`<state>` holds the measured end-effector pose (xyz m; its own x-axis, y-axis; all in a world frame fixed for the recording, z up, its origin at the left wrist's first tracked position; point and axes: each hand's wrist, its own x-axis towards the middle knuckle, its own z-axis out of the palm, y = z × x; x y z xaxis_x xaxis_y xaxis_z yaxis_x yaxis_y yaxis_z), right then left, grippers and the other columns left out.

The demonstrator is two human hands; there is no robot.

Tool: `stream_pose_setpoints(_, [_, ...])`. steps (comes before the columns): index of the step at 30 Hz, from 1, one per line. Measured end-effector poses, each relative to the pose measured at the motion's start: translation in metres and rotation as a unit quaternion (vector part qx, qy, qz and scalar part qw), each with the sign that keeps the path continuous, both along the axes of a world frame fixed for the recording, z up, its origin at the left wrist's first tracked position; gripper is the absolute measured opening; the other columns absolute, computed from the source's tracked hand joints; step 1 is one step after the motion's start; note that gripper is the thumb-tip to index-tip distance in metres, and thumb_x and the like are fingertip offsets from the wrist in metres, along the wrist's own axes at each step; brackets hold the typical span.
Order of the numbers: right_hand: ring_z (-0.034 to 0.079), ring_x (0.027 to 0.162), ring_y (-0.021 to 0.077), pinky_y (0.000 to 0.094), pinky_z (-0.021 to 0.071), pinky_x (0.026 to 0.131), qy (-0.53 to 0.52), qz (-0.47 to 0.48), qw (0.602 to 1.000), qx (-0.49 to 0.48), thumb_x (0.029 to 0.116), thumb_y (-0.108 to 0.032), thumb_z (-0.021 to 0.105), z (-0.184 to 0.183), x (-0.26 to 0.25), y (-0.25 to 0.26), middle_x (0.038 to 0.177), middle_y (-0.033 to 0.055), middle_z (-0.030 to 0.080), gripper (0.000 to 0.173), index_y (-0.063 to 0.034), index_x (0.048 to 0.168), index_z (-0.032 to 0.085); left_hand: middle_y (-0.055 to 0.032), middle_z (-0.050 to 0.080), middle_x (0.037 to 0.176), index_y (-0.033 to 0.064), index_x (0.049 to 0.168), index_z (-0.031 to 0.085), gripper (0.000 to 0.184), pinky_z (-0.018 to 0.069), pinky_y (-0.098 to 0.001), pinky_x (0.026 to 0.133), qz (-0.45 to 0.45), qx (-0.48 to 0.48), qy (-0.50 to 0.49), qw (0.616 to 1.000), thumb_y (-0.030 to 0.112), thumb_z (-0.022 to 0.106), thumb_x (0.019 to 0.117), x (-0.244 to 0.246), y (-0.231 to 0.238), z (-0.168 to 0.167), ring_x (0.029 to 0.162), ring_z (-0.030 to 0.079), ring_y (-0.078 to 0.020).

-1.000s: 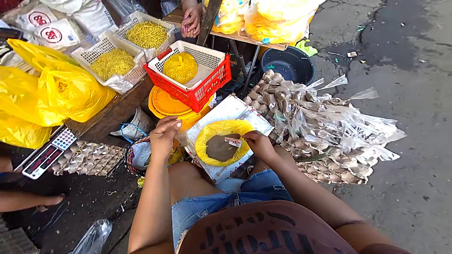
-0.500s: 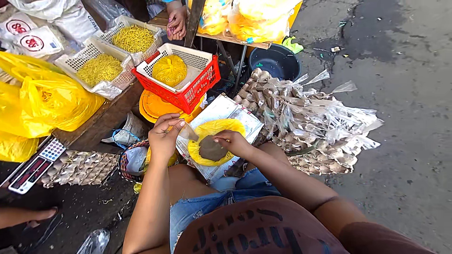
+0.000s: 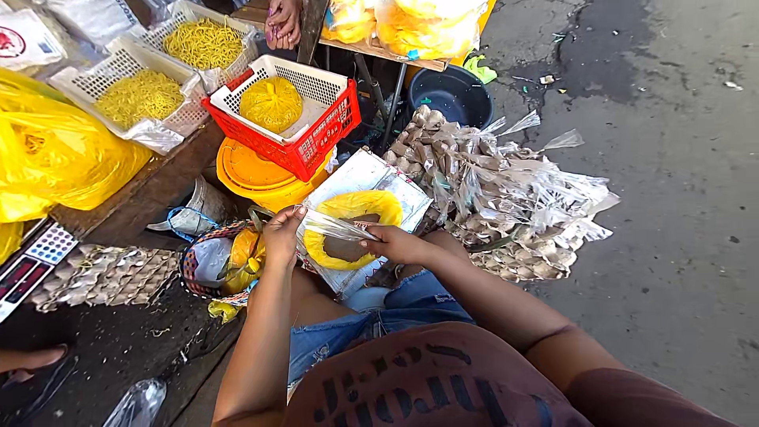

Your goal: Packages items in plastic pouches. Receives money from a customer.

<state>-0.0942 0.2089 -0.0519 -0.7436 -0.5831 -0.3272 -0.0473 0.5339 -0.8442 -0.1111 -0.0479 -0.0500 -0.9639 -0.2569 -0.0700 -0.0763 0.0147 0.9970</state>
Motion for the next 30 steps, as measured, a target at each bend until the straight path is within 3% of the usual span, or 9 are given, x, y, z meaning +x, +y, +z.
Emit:
stream_pose_setpoints(3, [0.064,0.092,0.0344,0.0552,0.0489,0.086,0.033,0.024,0.993,0.115,0.1098,-0.031,0.045,0.015,-0.008,0.012,0.097,0.0210,0.064,0.038,0.0030,0.116,0.062,-0.0063,0.070,0.097,-0.0007,0.100,0.068,0.011,0.0553,-0.0304,0.085,0.017,0.000,-0.057,0.998,0.010,0.066,0.0993,0.009,0.005,-0.020,0.089,0.066,-0.0111])
stream_pose_setpoints(7, [0.065,0.100,0.0421,0.0622,0.0480,0.086,0.060,0.024,0.965,0.254,0.1104,-0.039,0.043,0.030,-0.015,0.016,0.099,0.0237,0.067,0.045,0.0004,0.112,0.063,-0.0082,0.066,0.096,-0.0035,0.108,0.066,0.018,0.0533,-0.0269,0.079,0.012,-0.080,-0.061,0.995,0.013,0.064,0.1003,0.026,-0.002,-0.059,0.084,0.063,-0.0091])
stream_pose_setpoints(11, [0.066,0.106,0.0419,0.0631,0.0482,0.086,0.060,0.039,0.935,0.347,0.1097,-0.043,0.042,0.038,-0.019,0.011,0.104,0.0226,0.068,0.047,-0.0027,0.110,0.066,-0.0213,0.066,0.117,-0.0035,0.113,0.070,0.026,0.0542,-0.0347,0.092,-0.024,-0.249,-0.072,0.966,0.018,0.064,0.1001,0.049,-0.017,-0.099,0.104,0.066,-0.0226])
stream_pose_setpoints(15, [0.065,0.108,0.0418,0.0642,0.0480,0.086,0.039,0.057,0.912,0.404,0.1082,-0.039,0.045,0.043,-0.024,0.003,0.108,0.0230,0.068,0.043,-0.0016,0.106,0.068,-0.0240,0.061,0.130,-0.0023,0.125,0.067,0.035,0.0521,-0.0390,0.099,-0.049,-0.338,-0.105,0.934,0.023,0.062,0.1016,0.051,-0.017,-0.095,0.113,0.064,-0.0294])
stream_pose_setpoints(19, [0.064,0.113,0.0437,0.0663,0.0476,0.088,0.013,0.066,0.893,0.445,0.1071,-0.039,0.045,0.047,-0.027,-0.003,0.113,0.0248,0.067,0.045,0.0003,0.106,0.068,-0.0233,0.065,0.128,0.0012,0.112,0.075,0.031,0.0441,-0.0571,0.107,-0.125,-0.458,0.054,0.878,0.025,0.067,0.0955,0.060,-0.001,-0.098,0.125,0.058,-0.0433])
stream_pose_setpoints(21, [0.063,0.113,0.0441,0.0667,0.0474,0.088,0.008,0.064,0.891,0.449,0.1071,-0.039,0.045,0.048,-0.027,-0.003,0.114,0.0250,0.067,0.045,0.0001,0.108,0.068,-0.0203,0.065,0.133,0.0052,0.106,0.076,0.031,0.0415,-0.0607,0.108,-0.202,-0.489,0.104,0.842,0.033,0.070,0.0925,0.065,0.011,-0.099,0.130,0.055,-0.0437])
stream_pose_setpoints(24, [0.063,0.114,0.0442,0.0670,0.0472,0.089,0.004,0.065,0.889,0.453,0.1077,-0.040,0.043,0.047,-0.027,0.001,0.115,0.0254,0.067,0.047,0.0003,0.109,0.068,-0.0198,0.058,0.142,0.0050,0.109,0.074,0.036,0.0360,-0.0592,0.112,-0.325,-0.526,0.072,0.782,0.038,0.069,0.0937,0.068,0.025,-0.094,0.138,0.048,-0.0416])
stream_pose_setpoints(26, [0.063,0.112,0.0446,0.0671,0.0469,0.087,0.001,0.067,0.893,0.445,0.1079,-0.039,0.042,0.046,-0.027,0.006,0.113,0.0257,0.067,0.047,0.0008,0.108,0.068,-0.0208,0.056,0.144,0.0032,0.113,0.072,0.030,0.0350,-0.0582,0.113,-0.359,-0.546,0.056,0.755,0.029,0.064,0.0979,0.068,0.029,-0.094,0.139,0.047,-0.0414])
stream_pose_setpoints(30, [0.063,0.108,0.0440,0.0656,0.0462,0.087,0.000,0.062,0.908,0.415,0.1086,-0.040,0.043,0.039,-0.026,0.019,0.108,0.0260,0.066,0.048,0.0019,0.105,0.066,-0.0185,0.066,0.129,0.0026,0.100,0.076,0.020,0.0434,-0.0574,0.105,-0.277,-0.521,0.110,0.800,0.014,0.059,0.0988,0.068,0.028,-0.095,0.128,0.057,-0.0406])
